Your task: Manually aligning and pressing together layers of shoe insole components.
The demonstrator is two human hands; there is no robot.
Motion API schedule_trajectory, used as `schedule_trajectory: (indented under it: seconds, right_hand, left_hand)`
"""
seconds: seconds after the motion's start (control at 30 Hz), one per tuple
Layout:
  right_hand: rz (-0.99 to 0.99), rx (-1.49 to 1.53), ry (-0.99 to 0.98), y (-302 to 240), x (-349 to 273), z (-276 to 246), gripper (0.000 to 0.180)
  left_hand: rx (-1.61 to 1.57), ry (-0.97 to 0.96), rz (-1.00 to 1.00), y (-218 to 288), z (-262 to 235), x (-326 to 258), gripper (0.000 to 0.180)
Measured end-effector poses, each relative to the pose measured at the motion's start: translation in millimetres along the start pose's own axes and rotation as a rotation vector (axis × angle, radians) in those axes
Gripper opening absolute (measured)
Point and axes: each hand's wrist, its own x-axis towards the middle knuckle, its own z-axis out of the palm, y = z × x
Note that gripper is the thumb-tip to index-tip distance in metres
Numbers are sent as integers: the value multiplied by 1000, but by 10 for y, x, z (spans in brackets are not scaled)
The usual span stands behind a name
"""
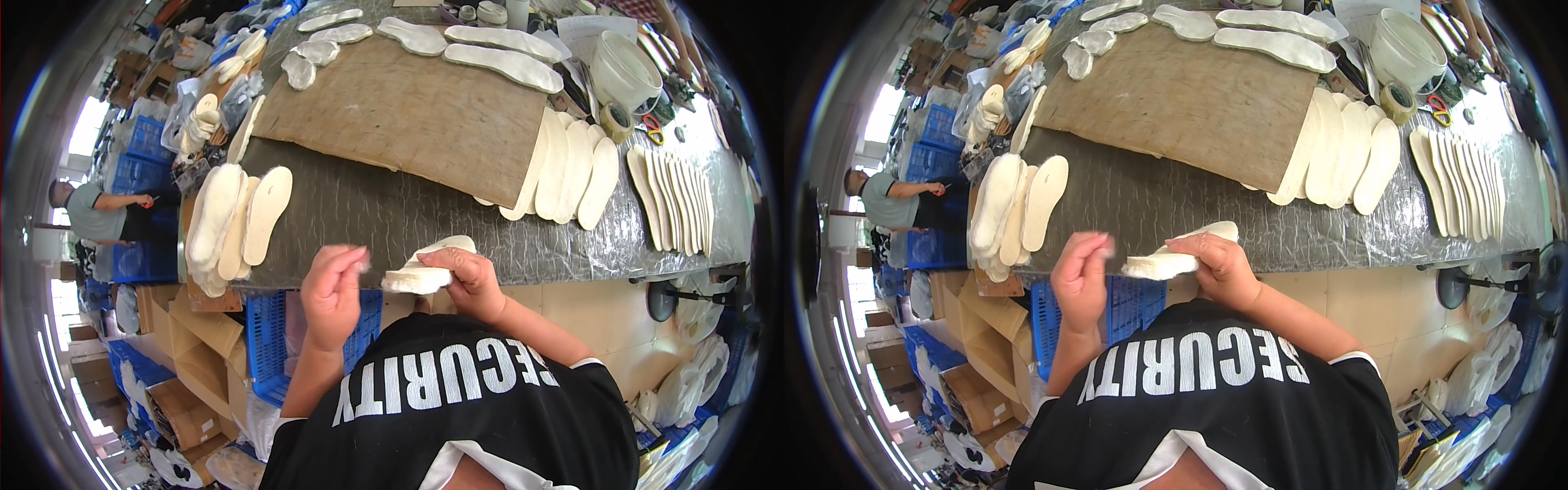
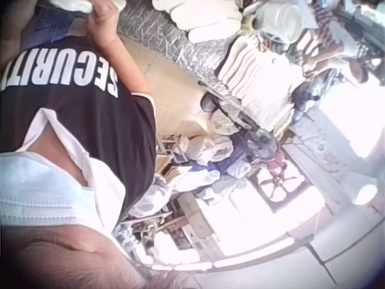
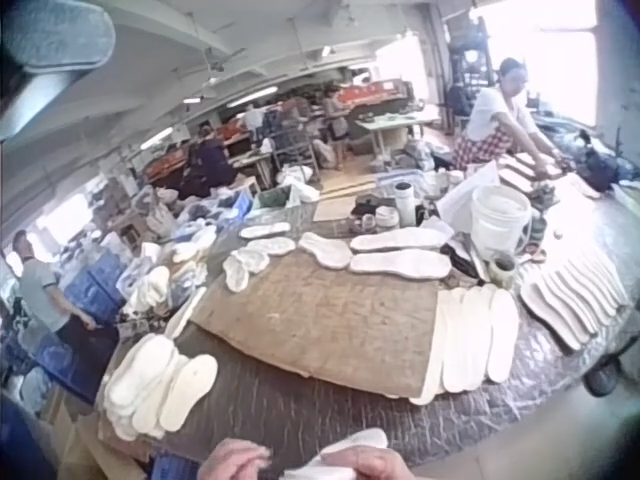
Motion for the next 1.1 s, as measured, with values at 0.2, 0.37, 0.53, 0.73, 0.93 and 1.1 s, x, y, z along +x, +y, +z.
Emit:
schedule_trajectory:
  seconds: [0.2, 0.37, 0.53, 0.73, 0.93, 1.1]
  right_hand:
    - [58, 180, -35, 6, -11, -14, 40]
    - [182, 459, -39, -12, -29, 18, 23]
    - [283, 735, -64, 21, -37, 36, 17]
    - [382, 870, -65, -43, -50, 81, 21]
    - [654, 877, -35, -60, -89, 91, 15]
    - [401, 1378, 129, 164, -32, 104, 15]
  left_hand:
    - [-134, -132, -384, 151, 7, 8, 18]
    - [-206, -140, -268, 63, 52, 5, 18]
    - [-54, -336, -193, 113, 55, 60, 28]
    - [11, -364, 238, 220, 284, 120, 36]
    - [-28, -411, 193, 216, 287, 141, 51]
    - [307, -552, 183, 346, 150, 215, 60]
